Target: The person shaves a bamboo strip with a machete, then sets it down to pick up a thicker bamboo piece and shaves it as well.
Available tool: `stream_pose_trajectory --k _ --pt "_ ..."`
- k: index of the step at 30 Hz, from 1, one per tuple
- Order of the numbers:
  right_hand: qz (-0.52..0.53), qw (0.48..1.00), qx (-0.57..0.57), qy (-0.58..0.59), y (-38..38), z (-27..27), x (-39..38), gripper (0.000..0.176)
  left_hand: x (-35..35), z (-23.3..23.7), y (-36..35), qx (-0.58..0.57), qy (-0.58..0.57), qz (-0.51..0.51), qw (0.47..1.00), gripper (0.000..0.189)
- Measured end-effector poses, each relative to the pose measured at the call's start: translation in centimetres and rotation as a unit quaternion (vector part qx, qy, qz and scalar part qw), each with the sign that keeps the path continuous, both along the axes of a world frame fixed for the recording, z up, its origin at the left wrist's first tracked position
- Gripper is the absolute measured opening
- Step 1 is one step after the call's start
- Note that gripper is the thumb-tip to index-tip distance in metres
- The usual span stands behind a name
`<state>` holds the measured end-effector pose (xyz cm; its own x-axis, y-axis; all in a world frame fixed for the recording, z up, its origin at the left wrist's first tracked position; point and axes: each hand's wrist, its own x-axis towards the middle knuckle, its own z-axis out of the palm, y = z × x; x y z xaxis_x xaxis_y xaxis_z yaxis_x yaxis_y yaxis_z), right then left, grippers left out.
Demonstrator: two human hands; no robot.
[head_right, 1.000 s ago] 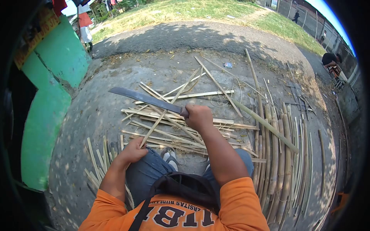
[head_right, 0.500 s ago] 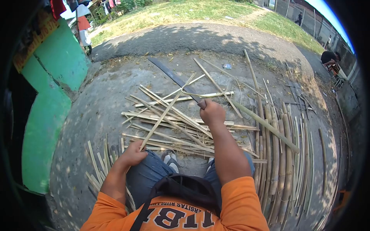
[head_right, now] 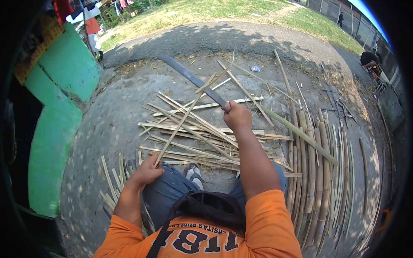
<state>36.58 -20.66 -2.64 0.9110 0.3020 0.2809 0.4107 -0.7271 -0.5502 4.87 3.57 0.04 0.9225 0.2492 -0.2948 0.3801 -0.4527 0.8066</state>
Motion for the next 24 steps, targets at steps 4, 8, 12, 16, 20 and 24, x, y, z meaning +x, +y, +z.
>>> stream_pose_trajectory --k 4,8,12,16,20,24 --pt "-0.172 0.974 0.092 0.114 -3.8 -2.3 4.3 0.033 -0.3 -0.9 0.2 -0.024 -0.010 -0.011 1.000 0.016" --pt "-0.195 0.943 0.206 0.174 -4.5 -7.2 7.2 0.031 0.7 -0.5 -0.6 -0.025 -0.012 0.019 0.999 0.015" --pt "-0.162 0.881 0.358 0.264 -3.2 -3.9 5.3 0.023 0.8 -0.7 -0.7 -0.004 -0.018 0.013 1.000 0.016" --pt "-0.129 0.898 0.369 0.202 -1.9 -3.4 5.2 0.030 0.8 -0.5 -0.5 -0.008 -0.024 0.014 1.000 0.016" --pt "-0.069 0.936 0.337 0.071 -0.9 -1.9 3.3 0.033 0.8 -0.7 -0.4 -0.014 -0.004 0.021 1.000 0.014" --pt "0.061 0.962 0.265 0.021 -1.3 2.3 -1.2 0.028 1.0 -0.6 -0.5 -0.036 -0.009 0.023 0.999 0.014"
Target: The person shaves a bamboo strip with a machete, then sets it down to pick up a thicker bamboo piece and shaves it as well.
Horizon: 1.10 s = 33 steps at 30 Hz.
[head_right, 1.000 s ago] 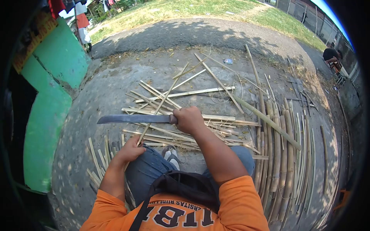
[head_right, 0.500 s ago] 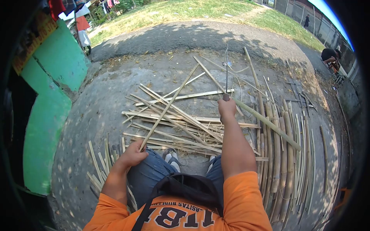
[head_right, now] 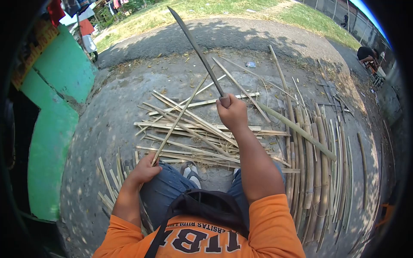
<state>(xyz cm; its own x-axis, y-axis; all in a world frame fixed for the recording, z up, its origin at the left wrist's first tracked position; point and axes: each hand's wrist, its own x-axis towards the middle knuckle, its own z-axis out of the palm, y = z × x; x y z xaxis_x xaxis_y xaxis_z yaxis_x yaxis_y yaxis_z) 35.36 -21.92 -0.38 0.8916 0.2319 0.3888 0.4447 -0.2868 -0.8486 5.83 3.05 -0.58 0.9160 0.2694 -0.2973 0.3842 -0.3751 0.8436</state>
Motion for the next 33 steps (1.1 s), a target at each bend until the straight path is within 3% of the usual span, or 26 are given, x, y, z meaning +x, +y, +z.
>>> stream_pose_trajectory --k 5,9,12,15,19,26,33 --pt "0.134 0.962 -0.179 -0.156 1.9 1.0 -4.8 0.015 0.1 0.2 -0.1 -0.002 0.001 0.000 1.000 0.015" --pt "0.196 0.916 -0.263 -0.231 3.5 -0.6 -6.1 0.014 0.0 0.1 -0.9 0.067 -0.028 0.024 0.997 0.019" --pt "0.193 0.922 -0.273 -0.196 3.8 -2.2 -4.9 0.013 0.0 0.3 -1.1 0.123 -0.015 0.014 0.992 0.020" --pt "0.107 0.941 -0.258 -0.191 3.8 -3.0 -3.7 0.013 -0.3 -0.3 -0.8 0.103 -0.032 0.018 0.994 0.021" --pt "0.060 0.969 -0.222 -0.089 2.8 -2.5 -2.3 0.018 -0.3 0.1 -0.9 0.110 -0.038 0.014 0.993 0.021" --pt "0.219 0.905 -0.346 -0.113 3.5 -0.3 -5.4 0.016 0.0 -0.2 -1.8 0.177 -0.051 0.042 0.982 0.024" --pt "0.167 0.920 -0.312 -0.167 4.8 -2.7 -5.9 0.014 -0.3 -0.5 -2.1 0.195 -0.066 0.052 0.977 0.026"
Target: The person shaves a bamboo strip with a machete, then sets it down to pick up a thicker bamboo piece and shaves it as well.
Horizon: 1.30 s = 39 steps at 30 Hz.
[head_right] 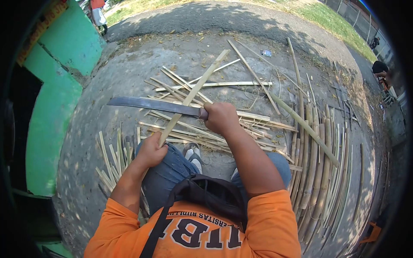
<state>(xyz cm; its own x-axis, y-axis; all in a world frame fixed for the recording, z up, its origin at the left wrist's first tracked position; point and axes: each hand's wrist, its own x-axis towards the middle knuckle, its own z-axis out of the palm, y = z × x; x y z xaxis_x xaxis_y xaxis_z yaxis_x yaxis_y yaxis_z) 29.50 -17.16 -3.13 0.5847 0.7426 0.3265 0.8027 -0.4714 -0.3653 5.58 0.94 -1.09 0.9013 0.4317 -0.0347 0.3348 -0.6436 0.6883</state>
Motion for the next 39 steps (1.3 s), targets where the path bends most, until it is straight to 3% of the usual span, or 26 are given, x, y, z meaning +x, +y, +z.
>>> stream_pose_trajectory --k 3,18,24,27,39 --pt "0.028 0.997 0.068 -0.033 0.1 -1.3 0.5 0.017 0.0 0.0 0.2 0.007 0.000 -0.002 1.000 0.026" --pt "0.015 0.995 0.076 -0.057 -0.4 -1.8 1.7 0.012 -0.1 -0.2 0.2 0.001 -0.006 -0.004 1.000 0.026" --pt "0.013 0.999 0.042 -0.016 -0.1 0.1 -0.7 0.011 0.1 -0.6 0.3 0.022 -0.008 0.001 1.000 0.024" --pt "0.063 0.997 -0.007 -0.032 0.3 0.1 -1.9 0.011 0.1 -1.1 0.4 0.031 -0.014 -0.011 0.999 0.026" --pt "-0.004 0.998 0.045 -0.053 -0.2 -2.1 0.9 0.014 -0.2 -0.8 0.2 0.023 -0.013 0.005 1.000 0.028"
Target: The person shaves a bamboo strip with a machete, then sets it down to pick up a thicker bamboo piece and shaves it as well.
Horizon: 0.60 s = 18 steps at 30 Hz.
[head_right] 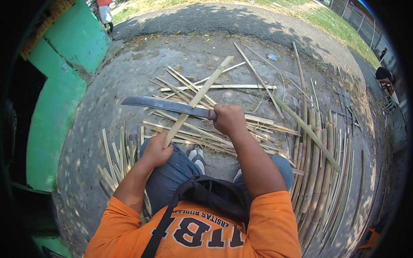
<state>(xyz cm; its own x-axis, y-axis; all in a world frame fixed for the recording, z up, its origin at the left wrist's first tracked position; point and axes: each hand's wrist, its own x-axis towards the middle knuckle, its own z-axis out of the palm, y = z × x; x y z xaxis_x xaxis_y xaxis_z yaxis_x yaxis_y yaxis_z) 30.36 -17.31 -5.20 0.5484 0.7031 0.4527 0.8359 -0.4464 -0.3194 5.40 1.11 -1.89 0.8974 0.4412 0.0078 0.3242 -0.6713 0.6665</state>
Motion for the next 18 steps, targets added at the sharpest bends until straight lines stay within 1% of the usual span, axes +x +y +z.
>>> stream_pose_trajectory --k 1,2,5,8,10,12,13,15,16,17,18 --pt "-0.012 1.000 0.011 -0.003 -0.3 0.0 0.6 0.015 0.0 0.0 0.0 -0.006 -0.006 0.002 1.000 0.028" --pt "-0.035 0.999 -0.010 0.011 -0.5 0.0 1.0 0.015 -0.1 -0.1 0.0 -0.003 0.002 0.002 1.000 0.028" --pt "-0.021 1.000 -0.015 0.002 -0.7 -0.1 1.4 0.016 0.2 -0.4 0.3 0.006 0.011 0.003 1.000 0.029" --pt "-0.016 1.000 -0.002 0.017 -0.5 1.6 -0.4 0.015 0.3 -0.7 0.5 0.011 0.015 0.004 1.000 0.029" --pt "0.039 0.999 -0.019 0.025 0.3 1.7 -2.3 0.013 0.4 -0.5 0.3 0.013 0.031 -0.004 0.999 0.027" --pt "0.074 0.996 -0.041 0.015 1.1 1.2 -3.8 0.010 0.5 -1.0 0.3 0.034 0.003 -0.018 0.999 0.025" --pt "0.058 0.997 -0.043 0.018 1.1 1.1 -3.5 0.010 0.4 -1.1 0.2 0.045 -0.010 -0.024 0.999 0.024" --pt "0.027 0.998 -0.046 0.025 0.9 1.0 -2.3 0.011 0.0 -0.5 0.1 0.034 0.004 -0.012 0.999 0.023" --pt "-0.020 0.999 0.005 0.048 0.4 0.6 -0.7 0.011 -0.2 -0.2 0.0 0.029 0.010 -0.007 1.000 0.022" --pt "-0.092 0.993 0.006 0.077 0.1 0.5 0.7 0.011 -0.2 -0.1 0.0 0.032 0.009 -0.007 0.999 0.022" --pt "-0.098 0.993 -0.015 0.069 -0.3 0.4 1.4 0.012 -0.2 -0.1 0.0 0.035 0.006 -0.007 0.999 0.022"
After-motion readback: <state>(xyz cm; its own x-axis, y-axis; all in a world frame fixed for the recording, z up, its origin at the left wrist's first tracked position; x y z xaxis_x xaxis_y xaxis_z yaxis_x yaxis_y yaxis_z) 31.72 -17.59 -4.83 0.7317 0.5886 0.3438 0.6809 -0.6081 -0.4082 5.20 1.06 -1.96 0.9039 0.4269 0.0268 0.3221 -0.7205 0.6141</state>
